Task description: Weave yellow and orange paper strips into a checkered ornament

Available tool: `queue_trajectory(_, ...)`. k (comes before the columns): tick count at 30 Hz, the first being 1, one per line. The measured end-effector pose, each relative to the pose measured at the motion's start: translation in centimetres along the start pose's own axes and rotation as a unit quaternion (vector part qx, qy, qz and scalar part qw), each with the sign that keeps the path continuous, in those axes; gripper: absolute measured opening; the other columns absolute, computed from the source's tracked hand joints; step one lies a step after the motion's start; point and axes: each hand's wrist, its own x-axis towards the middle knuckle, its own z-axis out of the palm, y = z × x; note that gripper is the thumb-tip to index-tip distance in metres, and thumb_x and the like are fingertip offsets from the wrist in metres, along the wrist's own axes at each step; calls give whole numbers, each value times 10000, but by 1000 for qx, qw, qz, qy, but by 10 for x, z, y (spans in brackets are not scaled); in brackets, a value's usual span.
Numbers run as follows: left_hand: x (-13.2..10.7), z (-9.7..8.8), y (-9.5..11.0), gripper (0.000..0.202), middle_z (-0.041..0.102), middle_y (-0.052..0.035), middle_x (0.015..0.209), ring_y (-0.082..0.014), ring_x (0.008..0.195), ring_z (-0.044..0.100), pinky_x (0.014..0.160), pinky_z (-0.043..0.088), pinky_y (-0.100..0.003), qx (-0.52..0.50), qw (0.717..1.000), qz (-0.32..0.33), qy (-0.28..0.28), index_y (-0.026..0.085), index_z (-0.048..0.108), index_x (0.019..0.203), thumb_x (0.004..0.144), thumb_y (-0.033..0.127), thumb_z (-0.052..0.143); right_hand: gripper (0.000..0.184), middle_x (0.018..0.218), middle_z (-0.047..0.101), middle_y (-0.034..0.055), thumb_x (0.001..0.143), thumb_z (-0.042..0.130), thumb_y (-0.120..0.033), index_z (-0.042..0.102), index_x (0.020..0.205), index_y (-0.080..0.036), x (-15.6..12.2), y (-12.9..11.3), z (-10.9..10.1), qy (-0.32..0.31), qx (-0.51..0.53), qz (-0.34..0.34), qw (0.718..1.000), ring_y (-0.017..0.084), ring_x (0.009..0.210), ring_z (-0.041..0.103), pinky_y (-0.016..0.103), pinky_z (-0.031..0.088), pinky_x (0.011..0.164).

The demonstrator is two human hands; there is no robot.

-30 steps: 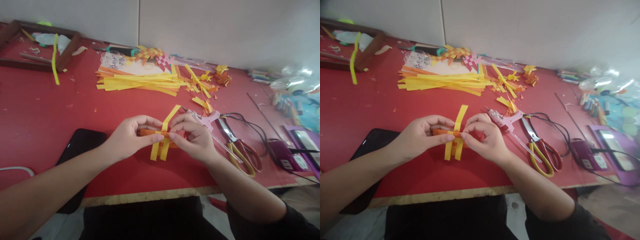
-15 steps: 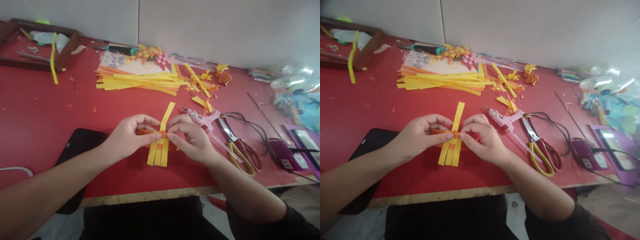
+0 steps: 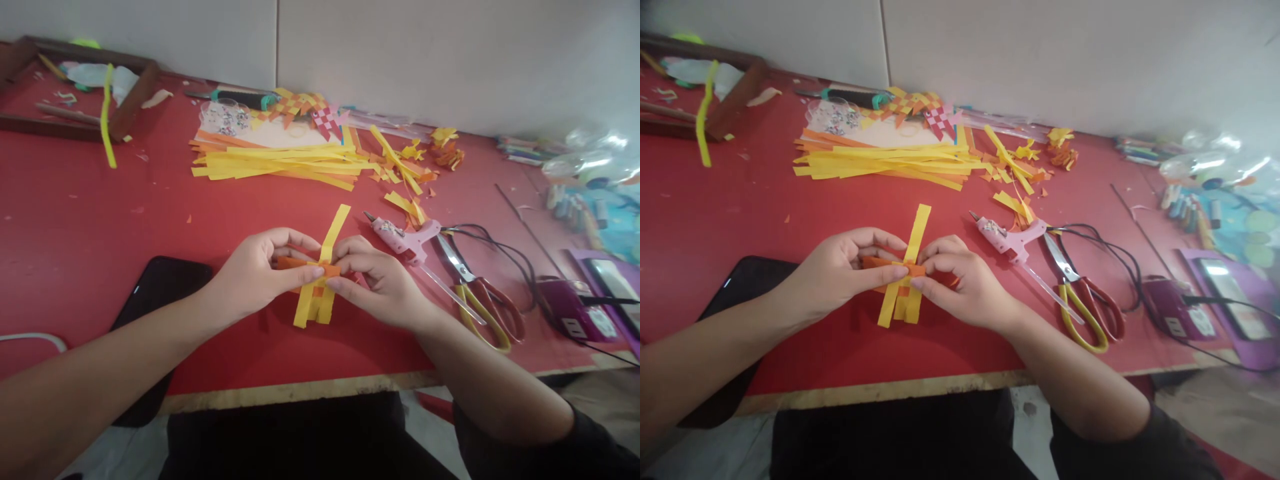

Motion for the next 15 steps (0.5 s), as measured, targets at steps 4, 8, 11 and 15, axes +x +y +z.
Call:
queue_trajectory(4,0,-1,-1,331,773,20,841,-156,813,738,715,567,-217,1,1000,-1,1,223,717,984,693,228,875,160,900,631,40,901,673,-295,662,766,-209,0,1,0,9,1,14,1000,168,847,609,342,519,765)
queue_trajectory(8,-1,-2,-2,318,795,-3,869,-191,866,754,762,588,-260,-3,1000,6,-8,220,731,991,708,262,870,183,893,624,37,881,691,-299,637,731,-208,0,2,1,24,5,12,1000,164,821,611,342,521,741)
queue_trajectory(11,-1,-2,-2,317,805,-22,873,-220,884,763,792,604,-302,-5,1000,2,-6,210,742,979,703,290,877,184,892,619,37,879,691,-297,636,727,-209,0,3,1,24,13,12,1000,165,834,613,343,523,736)
queue_trajectory(15,-2,-2,-2,300,813,-20,882,-226,920,766,831,611,-306,-22,1000,-5,-13,213,758,950,691,285,890,101,912,622,38,879,699,-299,675,824,-218,0,3,0,31,49,11,998,169,856,621,348,527,747)
